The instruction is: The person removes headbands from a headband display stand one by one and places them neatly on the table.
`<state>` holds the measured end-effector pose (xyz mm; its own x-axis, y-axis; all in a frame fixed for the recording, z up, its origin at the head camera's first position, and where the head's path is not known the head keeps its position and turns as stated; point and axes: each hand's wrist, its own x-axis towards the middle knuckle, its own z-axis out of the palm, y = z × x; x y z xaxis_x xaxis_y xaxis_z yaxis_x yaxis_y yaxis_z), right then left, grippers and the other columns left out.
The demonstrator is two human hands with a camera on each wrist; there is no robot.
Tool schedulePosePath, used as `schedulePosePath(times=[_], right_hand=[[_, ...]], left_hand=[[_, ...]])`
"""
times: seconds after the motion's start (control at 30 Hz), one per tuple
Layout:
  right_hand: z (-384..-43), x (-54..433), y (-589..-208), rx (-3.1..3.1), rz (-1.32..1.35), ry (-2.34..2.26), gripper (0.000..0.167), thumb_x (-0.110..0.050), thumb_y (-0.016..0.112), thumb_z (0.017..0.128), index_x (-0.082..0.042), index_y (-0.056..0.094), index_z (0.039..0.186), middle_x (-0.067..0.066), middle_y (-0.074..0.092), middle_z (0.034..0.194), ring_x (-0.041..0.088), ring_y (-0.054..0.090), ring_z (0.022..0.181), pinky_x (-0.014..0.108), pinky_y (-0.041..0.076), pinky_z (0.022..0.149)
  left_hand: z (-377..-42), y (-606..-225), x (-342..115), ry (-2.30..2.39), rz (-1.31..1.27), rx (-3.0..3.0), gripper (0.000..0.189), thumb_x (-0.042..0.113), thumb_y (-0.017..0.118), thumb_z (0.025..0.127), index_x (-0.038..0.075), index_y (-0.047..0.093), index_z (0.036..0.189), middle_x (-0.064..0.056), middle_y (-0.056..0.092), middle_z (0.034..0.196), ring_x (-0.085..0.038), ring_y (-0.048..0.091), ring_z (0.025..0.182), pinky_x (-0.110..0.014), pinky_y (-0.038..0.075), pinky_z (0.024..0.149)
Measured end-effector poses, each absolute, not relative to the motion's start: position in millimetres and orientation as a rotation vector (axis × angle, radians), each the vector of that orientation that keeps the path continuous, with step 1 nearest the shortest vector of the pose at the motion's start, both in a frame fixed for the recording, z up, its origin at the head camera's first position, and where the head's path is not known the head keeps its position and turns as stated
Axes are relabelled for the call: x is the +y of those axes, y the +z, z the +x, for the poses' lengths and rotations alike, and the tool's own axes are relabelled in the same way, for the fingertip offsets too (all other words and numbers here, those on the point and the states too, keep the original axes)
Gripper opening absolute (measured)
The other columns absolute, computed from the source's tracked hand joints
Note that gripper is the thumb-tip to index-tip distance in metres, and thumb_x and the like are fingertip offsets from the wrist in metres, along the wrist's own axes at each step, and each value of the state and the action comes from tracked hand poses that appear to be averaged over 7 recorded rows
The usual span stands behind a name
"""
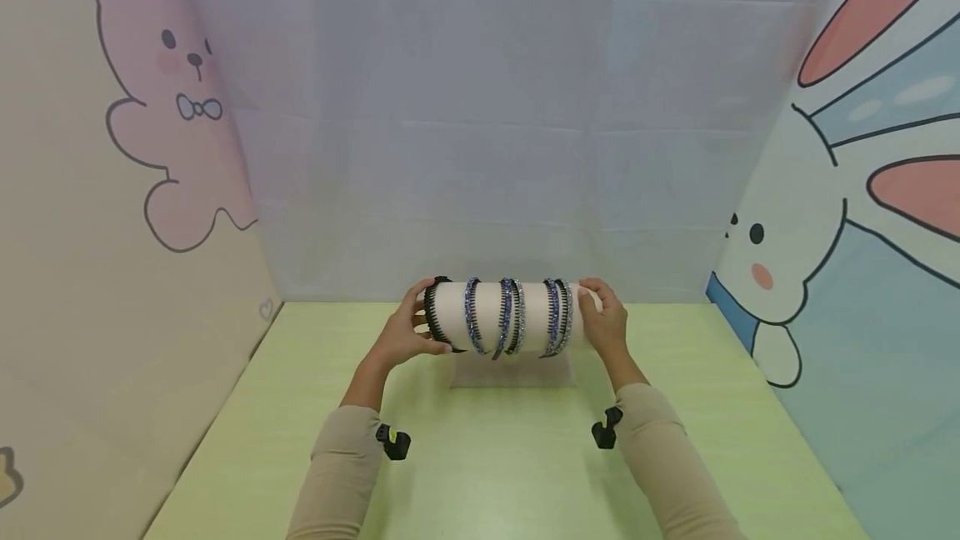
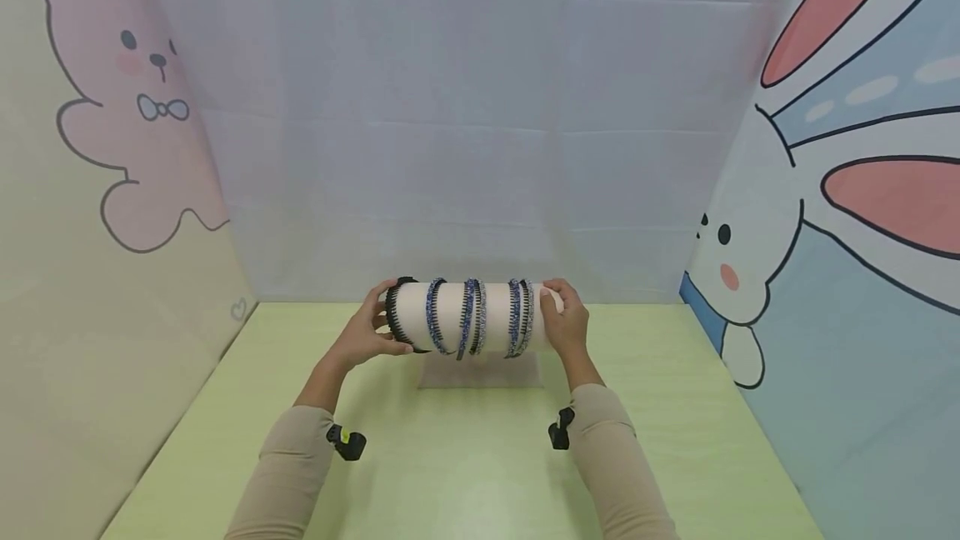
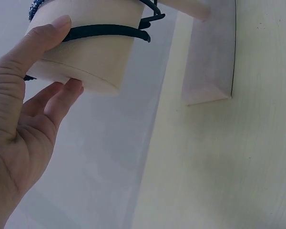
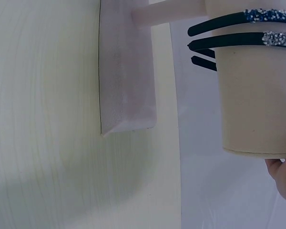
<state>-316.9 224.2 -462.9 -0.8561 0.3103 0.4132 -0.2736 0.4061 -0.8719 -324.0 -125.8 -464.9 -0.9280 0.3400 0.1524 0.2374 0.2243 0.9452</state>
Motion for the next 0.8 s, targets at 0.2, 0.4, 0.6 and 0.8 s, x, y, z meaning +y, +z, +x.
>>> schedulePosePath(times=[0.2,0.4,0.6,0.8], right_hand=[[-316.4,224.7,-464.1,-2.131,-0.005,1.453,0.023,-0.023,0.058,0.089,-0.008,0.065,0.105,0.011,0.063,0.113,0.028,0.058,0.097,0.043,0.045,0.078],[-316.6,224.5,-465.2,-2.14,0.004,1.433,0.021,-0.022,0.057,0.09,-0.009,0.065,0.106,0.011,0.063,0.112,0.029,0.059,0.095,0.044,0.045,0.076],[-315.6,223.6,-464.7,-2.155,-0.007,1.444,0.022,-0.021,0.056,0.09,-0.009,0.065,0.107,0.011,0.062,0.115,0.029,0.058,0.1,0.044,0.045,0.08],[-315.1,224.0,-463.9,-2.159,-0.02,1.433,0.022,-0.022,0.057,0.09,-0.01,0.065,0.107,0.01,0.062,0.114,0.028,0.059,0.095,0.043,0.047,0.075]], left_hand=[[-325.4,-467.5,-126.2,1.879,0.579,2.368,0.113,0.005,0.089,0.058,0.036,0.024,0.145,-0.012,0.038,0.136,-0.033,0.05,0.114,-0.047,0.046,0.086],[-325.0,-470.2,-127.0,1.9,0.558,2.339,0.112,0.006,0.09,0.056,0.039,0.025,0.142,-0.013,0.037,0.136,-0.033,0.05,0.115,-0.047,0.048,0.083],[-318.8,-455.0,-128.4,1.924,0.576,2.27,0.11,-0.002,0.086,0.059,0.024,0.021,0.144,-0.022,0.036,0.135,-0.04,0.05,0.112,-0.044,0.051,0.078],[-326.0,-465.9,-128.4,1.935,0.565,2.253,0.112,-0.002,0.087,0.058,0.028,0.021,0.143,-0.02,0.035,0.136,-0.04,0.05,0.113,-0.045,0.051,0.077]])
